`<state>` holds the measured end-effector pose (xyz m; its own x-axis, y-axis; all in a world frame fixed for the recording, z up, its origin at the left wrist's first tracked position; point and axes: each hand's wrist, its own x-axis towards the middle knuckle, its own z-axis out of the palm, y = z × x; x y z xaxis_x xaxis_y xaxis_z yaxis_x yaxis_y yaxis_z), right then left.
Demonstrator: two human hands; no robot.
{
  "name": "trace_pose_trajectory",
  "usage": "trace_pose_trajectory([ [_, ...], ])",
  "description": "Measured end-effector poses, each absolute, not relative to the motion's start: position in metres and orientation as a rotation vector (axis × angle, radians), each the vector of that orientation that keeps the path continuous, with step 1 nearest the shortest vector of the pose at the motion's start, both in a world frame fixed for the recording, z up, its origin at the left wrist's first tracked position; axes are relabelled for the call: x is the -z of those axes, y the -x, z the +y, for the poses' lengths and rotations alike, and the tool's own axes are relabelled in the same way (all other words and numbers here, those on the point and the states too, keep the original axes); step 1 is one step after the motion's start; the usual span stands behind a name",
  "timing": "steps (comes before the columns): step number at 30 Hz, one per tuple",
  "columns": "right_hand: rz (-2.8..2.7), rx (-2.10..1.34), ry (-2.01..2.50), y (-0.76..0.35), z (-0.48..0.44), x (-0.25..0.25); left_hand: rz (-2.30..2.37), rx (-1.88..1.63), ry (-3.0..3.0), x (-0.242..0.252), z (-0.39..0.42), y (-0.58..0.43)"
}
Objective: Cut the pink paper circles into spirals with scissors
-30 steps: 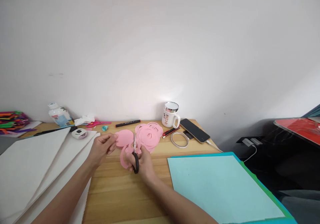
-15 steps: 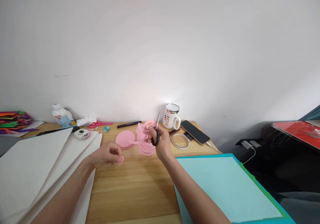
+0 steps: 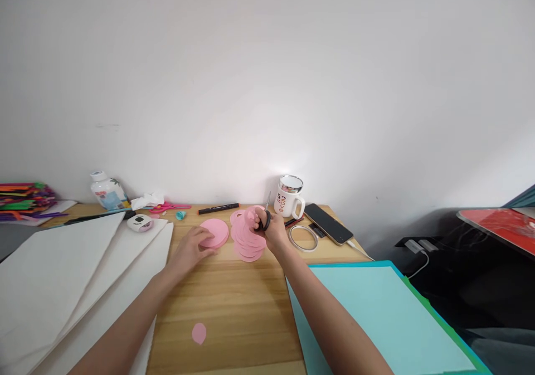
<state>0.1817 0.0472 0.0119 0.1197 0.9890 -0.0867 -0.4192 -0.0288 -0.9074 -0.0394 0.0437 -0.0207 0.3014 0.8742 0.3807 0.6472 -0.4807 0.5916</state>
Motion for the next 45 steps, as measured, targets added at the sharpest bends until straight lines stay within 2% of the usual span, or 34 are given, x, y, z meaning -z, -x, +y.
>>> trace_pose_trajectory([
  [7, -0.740, -1.262, 1.120, -0.192, 0.047, 0.010, 1.457, -0.901, -2.230, 0.024, 0.046, 0.041],
  [14, -0.843, -1.298, 1.066, -0.183, 0.033, 0.007, 1.397, -0.907, -2.252, 0.021, 0.049, 0.045],
  [22, -0.938, -1.405, 0.943, -0.163, 0.018, 0.027, 1.345, -0.979, -2.266, 0.022, 0.051, 0.047],
  [26, -0.964, -1.410, 0.902, -0.158, 0.014, 0.033, 1.468, -1.187, -2.185, 0.019, 0.045, 0.042],
  [28, -0.966, -1.386, 0.889, -0.158, 0.013, 0.032, 1.553, -1.464, -1.963, 0.013, 0.040, 0.038],
  [30, -0.967, -1.361, 0.883, -0.158, 0.012, 0.031, 1.466, -1.573, -1.694, 0.006, 0.035, 0.032],
  [35, -1.000, -1.329, 0.842, -0.160, 0.010, 0.026, 1.172, -1.335, -1.436, -0.002, 0.025, 0.017],
  [45, -0.988, -1.256, 0.909, -0.161, 0.008, 0.025, 0.972, -1.042, -1.381, -0.007, 0.015, 0.008],
])
